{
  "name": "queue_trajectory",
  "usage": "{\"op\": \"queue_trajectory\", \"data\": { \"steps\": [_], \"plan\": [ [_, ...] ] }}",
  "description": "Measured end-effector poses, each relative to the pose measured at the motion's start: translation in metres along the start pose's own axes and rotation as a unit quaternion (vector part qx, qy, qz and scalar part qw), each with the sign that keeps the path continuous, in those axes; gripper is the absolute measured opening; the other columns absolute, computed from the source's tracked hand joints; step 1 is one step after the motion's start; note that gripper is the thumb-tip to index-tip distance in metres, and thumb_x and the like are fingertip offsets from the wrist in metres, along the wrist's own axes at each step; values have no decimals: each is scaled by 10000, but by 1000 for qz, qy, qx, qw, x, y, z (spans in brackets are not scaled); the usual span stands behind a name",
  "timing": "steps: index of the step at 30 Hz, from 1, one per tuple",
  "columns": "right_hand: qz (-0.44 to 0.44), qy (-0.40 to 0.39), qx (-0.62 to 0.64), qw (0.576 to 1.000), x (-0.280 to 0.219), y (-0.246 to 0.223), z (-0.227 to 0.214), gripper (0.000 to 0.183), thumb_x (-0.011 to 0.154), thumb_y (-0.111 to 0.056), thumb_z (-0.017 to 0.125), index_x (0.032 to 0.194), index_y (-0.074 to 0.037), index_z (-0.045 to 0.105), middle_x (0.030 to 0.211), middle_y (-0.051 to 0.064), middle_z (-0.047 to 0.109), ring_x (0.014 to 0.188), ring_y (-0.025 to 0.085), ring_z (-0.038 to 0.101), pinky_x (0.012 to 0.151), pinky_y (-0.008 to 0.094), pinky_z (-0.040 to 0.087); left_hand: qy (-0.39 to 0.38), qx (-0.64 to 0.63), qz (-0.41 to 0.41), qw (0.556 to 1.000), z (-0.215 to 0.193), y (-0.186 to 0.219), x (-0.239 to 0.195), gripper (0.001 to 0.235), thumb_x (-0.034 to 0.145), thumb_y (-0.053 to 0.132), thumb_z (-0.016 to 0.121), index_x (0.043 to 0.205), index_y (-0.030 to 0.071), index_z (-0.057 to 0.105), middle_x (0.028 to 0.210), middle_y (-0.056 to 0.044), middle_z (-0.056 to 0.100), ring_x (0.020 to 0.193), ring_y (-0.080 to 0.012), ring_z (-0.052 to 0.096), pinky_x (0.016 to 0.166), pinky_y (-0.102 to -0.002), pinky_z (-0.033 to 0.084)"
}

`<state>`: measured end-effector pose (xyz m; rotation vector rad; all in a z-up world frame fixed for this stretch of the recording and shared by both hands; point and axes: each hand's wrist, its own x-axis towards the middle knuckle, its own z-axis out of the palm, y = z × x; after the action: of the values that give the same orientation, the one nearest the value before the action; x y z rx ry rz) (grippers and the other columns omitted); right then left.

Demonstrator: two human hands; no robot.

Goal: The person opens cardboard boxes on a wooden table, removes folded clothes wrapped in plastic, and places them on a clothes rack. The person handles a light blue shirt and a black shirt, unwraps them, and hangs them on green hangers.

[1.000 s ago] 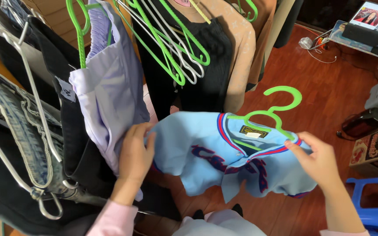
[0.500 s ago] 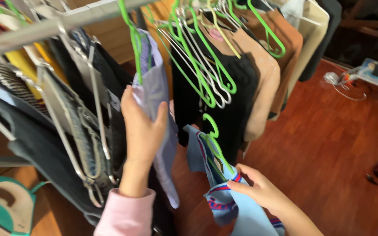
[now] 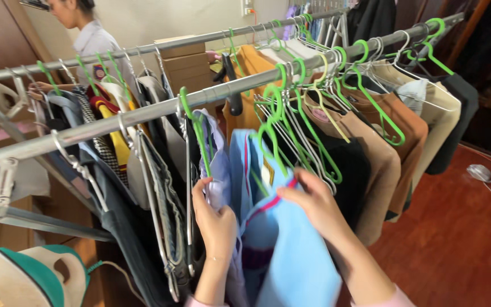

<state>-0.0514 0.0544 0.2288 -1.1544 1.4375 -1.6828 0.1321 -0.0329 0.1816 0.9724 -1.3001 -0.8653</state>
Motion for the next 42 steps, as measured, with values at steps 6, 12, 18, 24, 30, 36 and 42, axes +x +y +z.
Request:
{"op": "queue_trajectory", "data": {
  "steps": [6, 12, 18, 24, 30, 36, 42],
  "plan": [
    [-49, 4, -57, 997, 77, -28, 40, 266, 894, -212, 821, 786, -156, 584, 771, -29, 617, 727, 95, 559, 703, 253, 410, -24, 1, -5, 1000, -17, -3, -7, 764, 740, -215, 376, 1400, 131, 546, 1475, -115, 575, 1454, -281, 553, 1240, -374, 393],
    [-42, 11, -137, 990, 122, 60, 50, 223, 921, -251, 791, 826, -171, 606, 767, -42, 551, 710, 106, 448, 743, 284, 378, -76, 42, 28, 996, -28, -3, -10, 882, 715, -204, 361, 1522, 141, 453, 1604, -151, 488, 1566, -312, 410, 1285, -407, 303],
    [-16, 10, -206, 978, 80, 62, 54, 441, 936, -121, 710, 1365, -97, 615, 1265, 225, 704, 1195, 383, 681, 987, 532, 559, -69, 43, -33, 996, -23, 14, -33, 1036, 785, -227, 438, 1718, 146, 183, 1722, -335, 236, 1599, -523, 201, 1289, -588, 252],
    [47, -6, -204, 978, 17, 32, 39, 627, 1045, 41, 403, 1660, 50, 281, 1690, 353, 270, 1595, 514, 222, 1255, 651, 304, -3, 125, -28, 992, -10, -12, -62, 1007, 843, -129, 482, 1741, 209, 178, 1721, -278, 308, 1588, -468, 282, 1272, -567, 291],
    [27, -36, -232, 972, 3, 99, -4, 569, 1004, -35, 562, 1566, 24, 489, 1480, 402, 560, 1433, 558, 483, 1165, 665, 452, 63, 122, -77, 987, -5, -39, -107, 888, 887, -46, 481, 1709, 224, 282, 1555, -345, 523, 1471, -522, 459, 1221, -619, 388],
    [95, -155, -279, 943, -50, 103, -53, 558, 1023, -197, 636, 1507, 75, 580, 1365, 340, 697, 1320, 470, 656, 1013, 605, 585, 124, 102, -91, 983, 1, -3, -153, 570, 1031, 162, 528, 1594, 102, 457, 1438, -247, 687, 1372, -427, 633, 1148, -556, 501],
    [69, -196, -111, 972, -73, 112, -110, 371, 944, -148, 717, 1286, -20, 779, 1169, 90, 862, 1079, 159, 787, 985, 292, 607, 183, 75, -75, 977, -6, 11, -220, 361, 1020, 144, 581, 1370, 75, 632, 1352, -119, 774, 1288, -220, 744, 1127, -334, 572]
  ]
}}
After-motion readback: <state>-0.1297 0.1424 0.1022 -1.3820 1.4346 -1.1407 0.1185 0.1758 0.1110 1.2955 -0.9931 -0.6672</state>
